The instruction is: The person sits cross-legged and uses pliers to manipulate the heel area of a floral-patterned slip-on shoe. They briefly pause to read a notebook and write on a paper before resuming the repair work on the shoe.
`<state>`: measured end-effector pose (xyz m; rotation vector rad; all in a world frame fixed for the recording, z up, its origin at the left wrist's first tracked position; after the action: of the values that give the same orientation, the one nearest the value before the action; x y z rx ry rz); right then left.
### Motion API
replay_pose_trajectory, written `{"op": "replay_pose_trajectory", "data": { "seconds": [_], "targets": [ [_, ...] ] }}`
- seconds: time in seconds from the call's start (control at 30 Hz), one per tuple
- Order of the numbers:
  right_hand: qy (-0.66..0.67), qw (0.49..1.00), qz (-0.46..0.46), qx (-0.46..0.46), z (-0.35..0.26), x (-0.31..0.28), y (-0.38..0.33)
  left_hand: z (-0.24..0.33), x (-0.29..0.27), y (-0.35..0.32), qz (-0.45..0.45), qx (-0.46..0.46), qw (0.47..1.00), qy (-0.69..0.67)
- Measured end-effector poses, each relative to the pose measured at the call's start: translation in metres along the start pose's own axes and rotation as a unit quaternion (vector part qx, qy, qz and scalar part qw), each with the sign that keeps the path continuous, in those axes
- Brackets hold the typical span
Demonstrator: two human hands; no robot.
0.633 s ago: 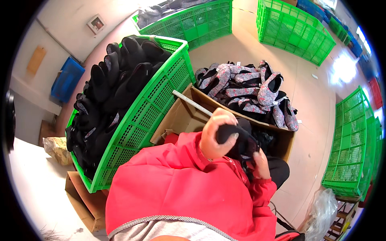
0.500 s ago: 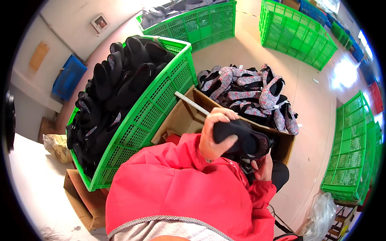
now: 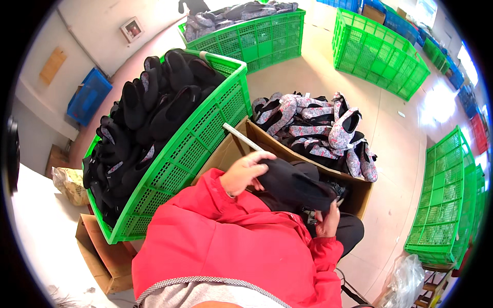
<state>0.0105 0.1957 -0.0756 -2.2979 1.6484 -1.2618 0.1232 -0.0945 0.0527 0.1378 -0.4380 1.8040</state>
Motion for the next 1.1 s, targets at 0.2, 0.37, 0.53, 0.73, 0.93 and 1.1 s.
{"op": "replay_pose_trajectory", "data": {
  "seconds": [0.2, 0.37, 0.53, 0.73, 0.93, 1.1],
  "targets": [
    [-0.059, 0.992, 0.032, 0.104, 0.016, 0.026, -0.012, 0.089, -0.069, -0.038, 0.31, 0.349, 0.884, -0.002],
    [-0.019, 0.994, 0.001, 0.104, 0.019, -0.017, -0.002, 0.158, -0.159, -0.038, 0.465, 0.473, 0.678, 0.318],
    [-0.03, 0.995, -0.004, 0.098, 0.007, -0.013, -0.014, 0.11, -0.196, -0.002, 0.521, 0.402, 0.722, 0.215],
    [-0.009, 0.999, 0.004, 0.047, 0.02, -0.048, -0.027, -0.027, -0.045, 0.091, 0.215, 0.232, 0.912, 0.26],
    [0.097, 0.995, -0.013, -0.027, 0.035, -0.071, -0.035, -0.067, 0.18, 0.095, -0.207, 0.271, 0.873, 0.349],
    [0.067, 0.995, -0.013, -0.072, 0.036, -0.072, -0.031, -0.108, 0.339, 0.04, -0.539, 0.363, 0.651, 0.393]
  ]
}}
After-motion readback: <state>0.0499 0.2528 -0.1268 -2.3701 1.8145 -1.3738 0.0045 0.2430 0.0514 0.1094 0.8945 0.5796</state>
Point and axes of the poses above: each hand's wrist, its own y-axis towards the middle knuckle, its own x-axis out of the palm, z = x × y, the point moved 3 cm from there along y, towards the middle knuckle, and after that the axes turned 7 degrees about x, right-handed, at the moved point
